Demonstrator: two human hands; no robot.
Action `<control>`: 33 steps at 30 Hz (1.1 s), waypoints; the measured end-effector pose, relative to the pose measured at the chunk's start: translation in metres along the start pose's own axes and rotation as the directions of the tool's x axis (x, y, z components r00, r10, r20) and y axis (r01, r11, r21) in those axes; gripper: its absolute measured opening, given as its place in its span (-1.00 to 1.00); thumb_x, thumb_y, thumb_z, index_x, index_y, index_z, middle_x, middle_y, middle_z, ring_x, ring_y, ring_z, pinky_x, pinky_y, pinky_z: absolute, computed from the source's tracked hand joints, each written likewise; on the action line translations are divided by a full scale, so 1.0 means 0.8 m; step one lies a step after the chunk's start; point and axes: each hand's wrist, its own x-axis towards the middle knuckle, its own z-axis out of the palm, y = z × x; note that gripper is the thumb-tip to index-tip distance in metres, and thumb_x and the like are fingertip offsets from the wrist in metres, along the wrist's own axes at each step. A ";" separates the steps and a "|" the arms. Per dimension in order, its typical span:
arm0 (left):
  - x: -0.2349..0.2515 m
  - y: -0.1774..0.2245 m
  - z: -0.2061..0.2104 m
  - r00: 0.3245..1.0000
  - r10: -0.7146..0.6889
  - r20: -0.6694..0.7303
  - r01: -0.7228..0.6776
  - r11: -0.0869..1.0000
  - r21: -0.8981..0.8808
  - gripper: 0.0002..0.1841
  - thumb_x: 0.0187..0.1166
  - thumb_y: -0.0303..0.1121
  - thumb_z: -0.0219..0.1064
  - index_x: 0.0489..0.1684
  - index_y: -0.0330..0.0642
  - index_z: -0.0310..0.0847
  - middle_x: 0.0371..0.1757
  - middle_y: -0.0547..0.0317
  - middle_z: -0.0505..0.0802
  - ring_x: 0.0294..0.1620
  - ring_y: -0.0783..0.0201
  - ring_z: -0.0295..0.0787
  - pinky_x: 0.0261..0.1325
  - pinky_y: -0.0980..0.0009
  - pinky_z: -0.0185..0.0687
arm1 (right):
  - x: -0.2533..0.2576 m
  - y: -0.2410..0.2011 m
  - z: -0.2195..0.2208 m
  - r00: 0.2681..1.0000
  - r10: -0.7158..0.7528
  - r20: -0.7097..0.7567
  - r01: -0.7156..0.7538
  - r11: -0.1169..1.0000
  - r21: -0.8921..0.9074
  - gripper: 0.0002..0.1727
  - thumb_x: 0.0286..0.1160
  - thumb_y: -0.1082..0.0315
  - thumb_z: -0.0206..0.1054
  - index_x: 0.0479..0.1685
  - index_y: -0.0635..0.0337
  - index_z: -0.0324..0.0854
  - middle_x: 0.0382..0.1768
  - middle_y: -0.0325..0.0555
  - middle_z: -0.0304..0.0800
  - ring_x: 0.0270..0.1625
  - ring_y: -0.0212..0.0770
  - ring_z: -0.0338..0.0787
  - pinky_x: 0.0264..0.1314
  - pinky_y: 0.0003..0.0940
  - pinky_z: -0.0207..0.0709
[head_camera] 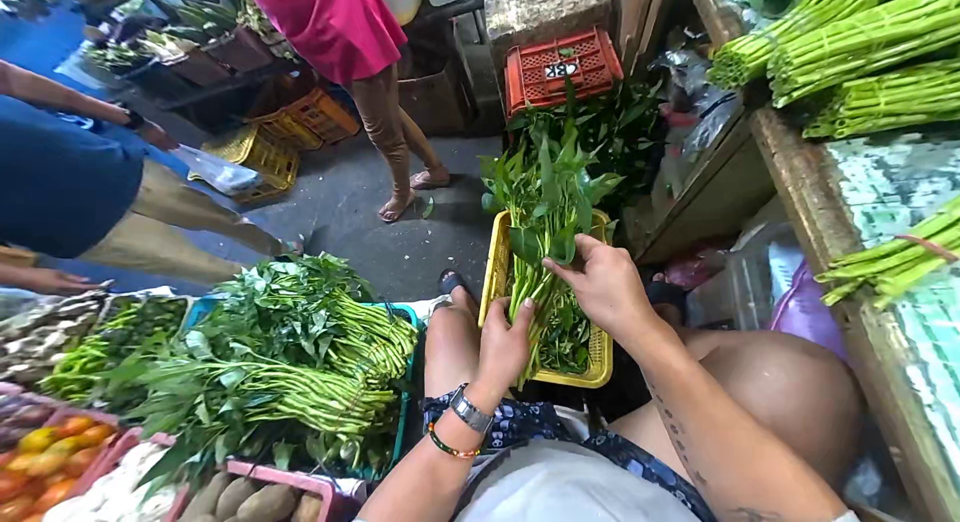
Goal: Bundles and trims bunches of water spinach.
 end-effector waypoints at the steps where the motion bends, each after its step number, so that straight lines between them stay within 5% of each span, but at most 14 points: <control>1: 0.002 -0.001 0.002 1.000 -0.013 -0.005 0.013 1.000 -0.012 -0.56 0.77 -0.03 0.19 0.27 -0.26 0.58 0.01 0.00 0.81 0.07 0.24 0.77 0.22 0.20 0.69 | -0.003 -0.001 0.005 0.999 -0.041 -0.009 0.041 0.999 0.018 -0.71 0.52 0.04 0.51 -0.08 0.05 0.72 -0.26 -0.17 0.88 -0.16 -0.21 0.88 -0.02 -0.04 0.76; 6: 0.012 -0.014 0.006 0.999 0.039 -0.028 -0.039 0.999 -0.019 -0.53 0.68 -0.17 0.35 0.37 -0.35 0.49 0.05 -0.07 0.81 0.06 0.24 0.81 0.21 0.23 0.74 | -0.029 -0.007 0.051 0.948 -0.309 -0.075 0.314 0.945 0.088 -0.88 0.46 0.40 0.47 -0.15 0.22 0.71 -0.27 -0.07 0.80 -0.27 -0.20 0.82 -0.13 -0.16 0.76; 12: 0.003 -0.008 0.008 0.985 0.140 -0.102 -0.151 0.982 -0.114 -0.55 0.59 -0.44 0.33 0.40 -0.49 0.42 0.12 -0.06 0.79 0.17 0.39 0.76 0.33 0.46 0.67 | -0.049 -0.011 0.086 0.910 -0.396 -0.126 0.415 0.882 0.222 -0.85 0.55 0.35 0.38 -0.08 0.23 0.76 -0.22 -0.08 0.83 -0.24 -0.31 0.82 -0.10 -0.40 0.76; 17: -0.005 -0.004 0.008 0.976 0.197 -0.096 -0.204 0.976 -0.081 -0.55 0.58 -0.38 0.33 0.37 -0.46 0.46 0.09 -0.02 0.81 0.13 0.38 0.78 0.31 0.41 0.69 | -0.035 0.002 0.097 0.872 -0.451 -0.188 0.480 0.863 0.158 -0.86 0.51 0.43 0.38 -0.08 0.23 0.79 -0.18 -0.07 0.85 -0.07 -0.19 0.85 0.12 -0.26 0.76; 20: 0.000 -0.001 0.007 0.991 0.093 -0.097 -0.103 0.990 -0.095 -0.66 0.68 -0.30 0.30 0.27 -0.35 0.57 -0.01 0.01 0.82 0.00 0.33 0.81 0.16 0.34 0.75 | -0.019 0.006 0.086 0.939 -0.290 -0.185 0.332 0.903 0.271 -0.73 0.57 0.19 0.44 0.01 0.21 0.72 -0.13 -0.11 0.86 -0.07 -0.30 0.87 0.09 -0.27 0.78; 23: -0.005 0.013 0.004 0.997 0.034 -0.076 -0.044 0.989 -0.138 -0.69 0.71 -0.42 0.18 0.30 -0.38 0.54 0.08 -0.05 0.82 0.11 0.28 0.79 0.26 0.26 0.72 | -0.014 0.018 0.069 0.939 -0.342 -0.040 0.341 0.908 0.244 -0.40 0.49 -0.13 0.47 0.27 0.19 0.69 0.20 -0.03 0.81 0.21 -0.20 0.81 0.34 -0.14 0.70; 26: -0.018 0.025 -0.007 0.997 0.028 -0.075 -0.038 0.990 -0.138 -0.61 0.73 -0.38 0.15 0.44 -0.39 0.48 0.24 -0.12 0.77 0.26 0.23 0.74 0.37 0.21 0.65 | -0.006 0.031 0.078 0.829 -0.558 -0.033 0.557 0.817 0.149 -0.62 0.66 0.06 0.35 0.20 0.13 0.79 0.39 -0.03 0.74 0.38 -0.24 0.76 0.42 -0.32 0.68; 29: -0.022 0.031 -0.019 0.997 0.003 -0.074 -0.009 0.997 -0.077 -0.54 0.79 -0.18 0.16 0.46 -0.36 0.48 0.23 -0.18 0.78 0.25 0.12 0.75 0.36 0.09 0.65 | -0.002 0.027 0.085 0.740 -0.649 -0.177 0.667 0.741 0.073 -0.69 0.70 0.30 0.25 0.18 0.24 0.80 0.38 0.12 0.74 0.41 -0.10 0.77 0.43 -0.27 0.68; 33: -0.021 0.026 -0.026 0.993 0.057 -0.100 -0.061 0.998 -0.033 -0.54 0.69 -0.30 0.19 0.47 -0.39 0.44 0.19 -0.23 0.78 0.22 0.05 0.76 0.34 0.04 0.65 | -0.025 0.013 0.093 0.723 -0.645 -0.245 0.689 0.699 0.193 -0.72 0.57 0.39 0.28 0.09 0.35 0.78 0.28 0.08 0.82 0.31 -0.20 0.83 0.40 -0.34 0.72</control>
